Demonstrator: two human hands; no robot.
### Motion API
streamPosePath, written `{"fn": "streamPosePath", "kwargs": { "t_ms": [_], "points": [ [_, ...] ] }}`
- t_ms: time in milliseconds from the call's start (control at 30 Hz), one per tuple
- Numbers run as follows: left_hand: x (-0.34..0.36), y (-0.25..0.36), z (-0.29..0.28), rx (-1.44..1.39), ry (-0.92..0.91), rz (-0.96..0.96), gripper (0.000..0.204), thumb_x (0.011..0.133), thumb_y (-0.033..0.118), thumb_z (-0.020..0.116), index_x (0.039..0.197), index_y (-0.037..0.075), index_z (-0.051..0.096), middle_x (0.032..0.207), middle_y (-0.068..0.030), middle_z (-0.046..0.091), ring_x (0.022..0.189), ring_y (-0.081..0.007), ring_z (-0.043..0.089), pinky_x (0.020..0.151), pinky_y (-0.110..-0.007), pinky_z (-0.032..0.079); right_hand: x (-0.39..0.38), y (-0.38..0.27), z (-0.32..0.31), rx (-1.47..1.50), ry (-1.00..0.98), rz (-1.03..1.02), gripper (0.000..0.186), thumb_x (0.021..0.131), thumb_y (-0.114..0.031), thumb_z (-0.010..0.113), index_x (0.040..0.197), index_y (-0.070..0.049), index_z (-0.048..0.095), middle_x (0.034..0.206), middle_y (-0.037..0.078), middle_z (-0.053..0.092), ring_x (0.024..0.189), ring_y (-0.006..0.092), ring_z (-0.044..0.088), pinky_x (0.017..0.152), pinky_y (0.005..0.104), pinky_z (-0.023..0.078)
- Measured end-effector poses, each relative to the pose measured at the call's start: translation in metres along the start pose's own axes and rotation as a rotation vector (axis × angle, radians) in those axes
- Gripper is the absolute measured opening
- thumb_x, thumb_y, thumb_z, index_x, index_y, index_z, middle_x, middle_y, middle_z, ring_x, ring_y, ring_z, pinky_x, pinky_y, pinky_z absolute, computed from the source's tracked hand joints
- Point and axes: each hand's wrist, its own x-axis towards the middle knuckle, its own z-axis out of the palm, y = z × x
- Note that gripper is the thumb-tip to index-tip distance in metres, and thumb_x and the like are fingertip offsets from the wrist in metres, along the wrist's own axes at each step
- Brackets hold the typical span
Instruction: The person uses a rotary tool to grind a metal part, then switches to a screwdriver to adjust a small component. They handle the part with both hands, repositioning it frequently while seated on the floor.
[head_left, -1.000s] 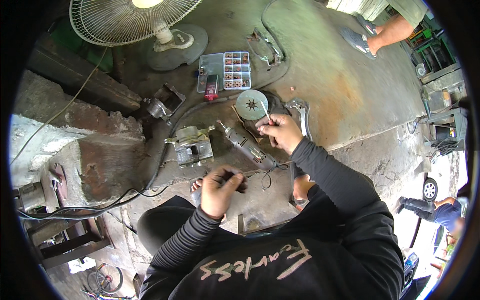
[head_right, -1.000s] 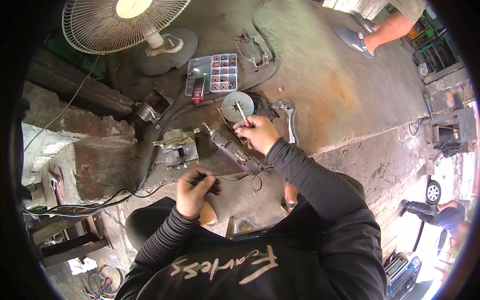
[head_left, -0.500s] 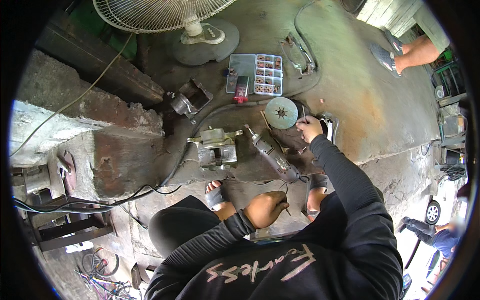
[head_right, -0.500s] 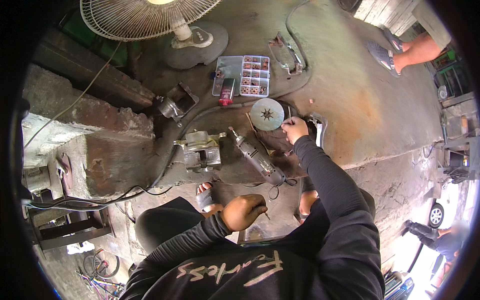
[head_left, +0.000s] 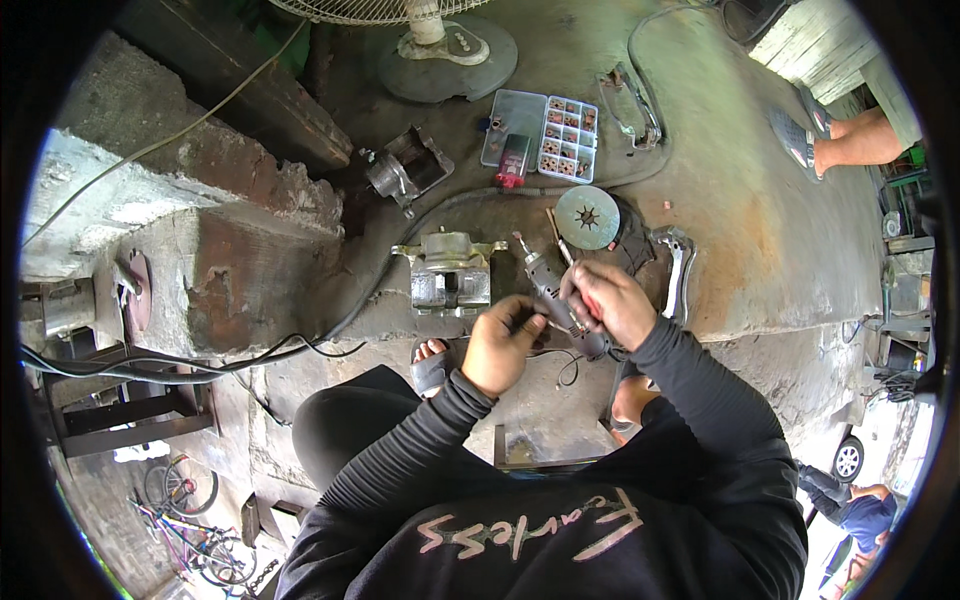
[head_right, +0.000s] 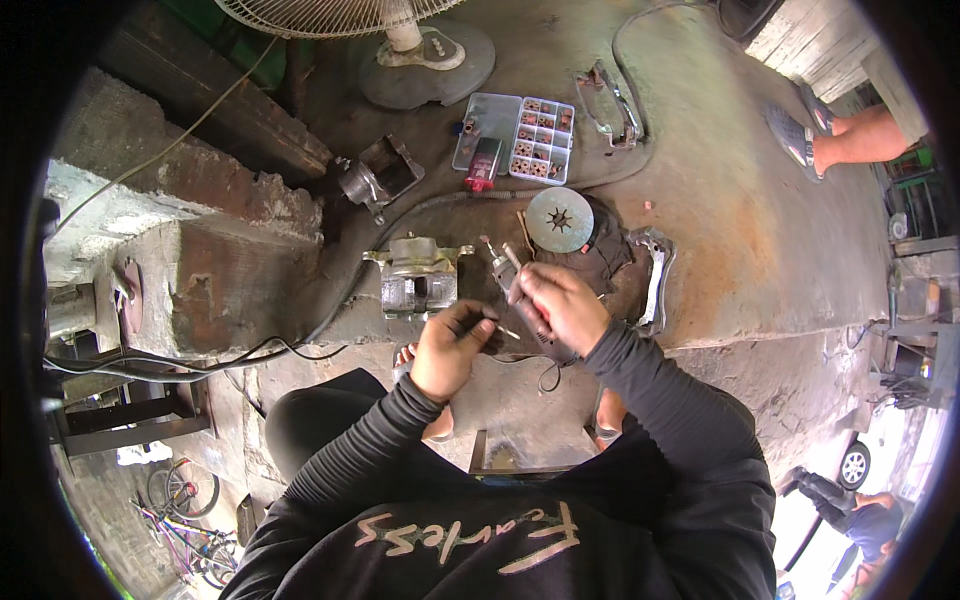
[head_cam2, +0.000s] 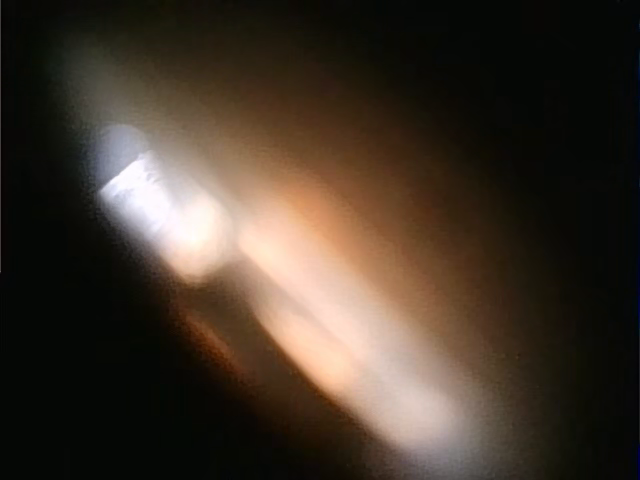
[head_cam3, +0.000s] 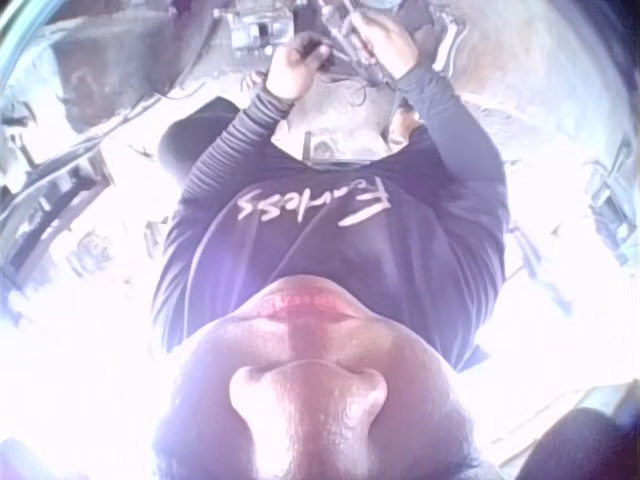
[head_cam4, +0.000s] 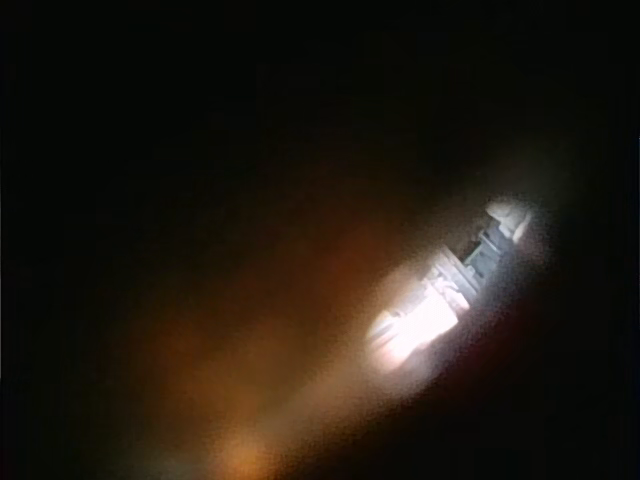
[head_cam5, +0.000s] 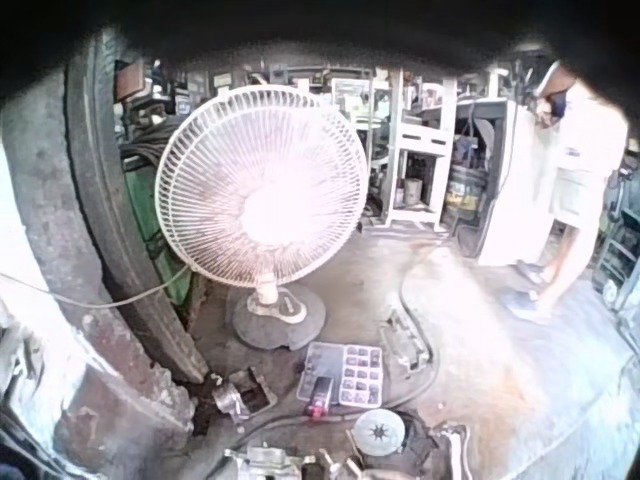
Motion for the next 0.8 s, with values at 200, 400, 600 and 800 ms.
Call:
{"fn": "streamPosePath", "kwargs": {
  "t_ms": [200,400,600,800],
  "points": [
    [0.006,0.000,-0.007,-0.220,-0.002,-0.046,0.013,0.092,0.001,0.053,0.102,-0.003,0.060,0.086,-0.0042,0.064,0.076,-0.0091,0.060,0.071,-0.023,0.050,-0.023,0.006,0.018,-0.140,0.006,-0.038,0.015,0.097,-0.007,0.041,0.098,-0.002,0.055,0.072,0.002,0.053,0.065,0.0074,0.051,0.059,0.0223,0.044],
    [0.005,-0.006,0.005,-0.238,-0.014,-0.107,0.016,0.092,0.002,0.052,0.104,-0.001,0.062,0.084,-0.0019,0.063,0.071,-0.0066,0.056,0.066,-0.022,0.048,-0.043,0.018,0.007,-0.468,0.045,-0.065,0.016,0.093,-0.015,0.051,0.099,-0.001,0.055,0.075,0.002,0.053,0.066,0.0089,0.049,0.061,0.0253,0.044],
    [-0.001,-0.001,0.020,-0.258,-0.073,-0.148,0.015,0.092,0.005,0.053,0.104,0.000,0.062,0.084,-0.0014,0.063,0.071,-0.0065,0.056,0.064,-0.021,0.047,-0.069,0.018,0.004,-1.086,0.172,-0.250,0.044,0.085,-0.041,0.062,0.102,-0.001,0.054,0.079,0.018,0.060,0.073,0.0335,0.061,0.064,0.0392,0.047],
    [-0.016,0.002,0.035,-0.392,-0.152,-0.290,0.016,0.091,0.003,0.054,0.105,-0.001,0.062,0.090,-0.0061,0.065,0.076,-0.0107,0.059,0.070,-0.023,0.049,-0.093,0.007,0.007,-1.461,0.241,-0.314,0.058,0.077,-0.060,0.061,0.084,-0.003,0.055,0.070,0.013,0.058,0.065,0.0309,0.061,0.056,0.0400,0.048]
  ]
}}
